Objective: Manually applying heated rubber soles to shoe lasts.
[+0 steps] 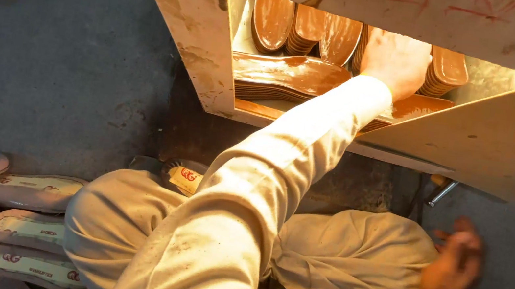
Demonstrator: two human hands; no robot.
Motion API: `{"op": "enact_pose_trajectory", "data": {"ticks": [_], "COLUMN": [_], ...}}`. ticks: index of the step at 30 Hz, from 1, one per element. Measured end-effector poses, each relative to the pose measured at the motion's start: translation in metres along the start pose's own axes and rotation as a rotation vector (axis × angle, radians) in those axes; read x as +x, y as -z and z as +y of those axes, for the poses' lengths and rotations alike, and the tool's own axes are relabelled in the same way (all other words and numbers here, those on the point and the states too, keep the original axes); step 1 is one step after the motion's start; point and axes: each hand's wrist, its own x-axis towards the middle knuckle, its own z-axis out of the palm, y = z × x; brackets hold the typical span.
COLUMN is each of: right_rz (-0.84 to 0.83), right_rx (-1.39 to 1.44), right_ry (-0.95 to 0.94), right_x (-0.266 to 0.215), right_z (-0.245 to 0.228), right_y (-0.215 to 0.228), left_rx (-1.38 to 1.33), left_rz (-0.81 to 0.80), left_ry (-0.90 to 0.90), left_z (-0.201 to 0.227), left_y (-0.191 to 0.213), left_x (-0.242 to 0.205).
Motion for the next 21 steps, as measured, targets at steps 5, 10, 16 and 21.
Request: {"op": "enact_pose_trajectory", "data": {"ticks": [5,10,16,21], "right_rz": [-0.038,-0.082,-0.059,-0.083], "right_rx": [-0.268,-0.329,-0.349,-0.351], "right_ry": [0.318,0.189,0.174,0.099], "right_x": [-0.017,-0.010,-0.007,-0.004], "right_z": [-0.057,-0.062,-0.062,-0.062], "right_y": [-0.027,-0.028,-0.029,-0.028], "left_rx": [-0.172,-0.370,-0.608,-0.813], "left_rz": [-0.137,-0.279,-0.442,-0.567], "left_ry": [0.046,0.112,0.218,0.274], "left_z": [0.012,0.023,0.022,0.026], "left_y": [-0.013,-0.013,-0.014,0.012], "left_x": [0.009,0.025,0.043,0.046]}}
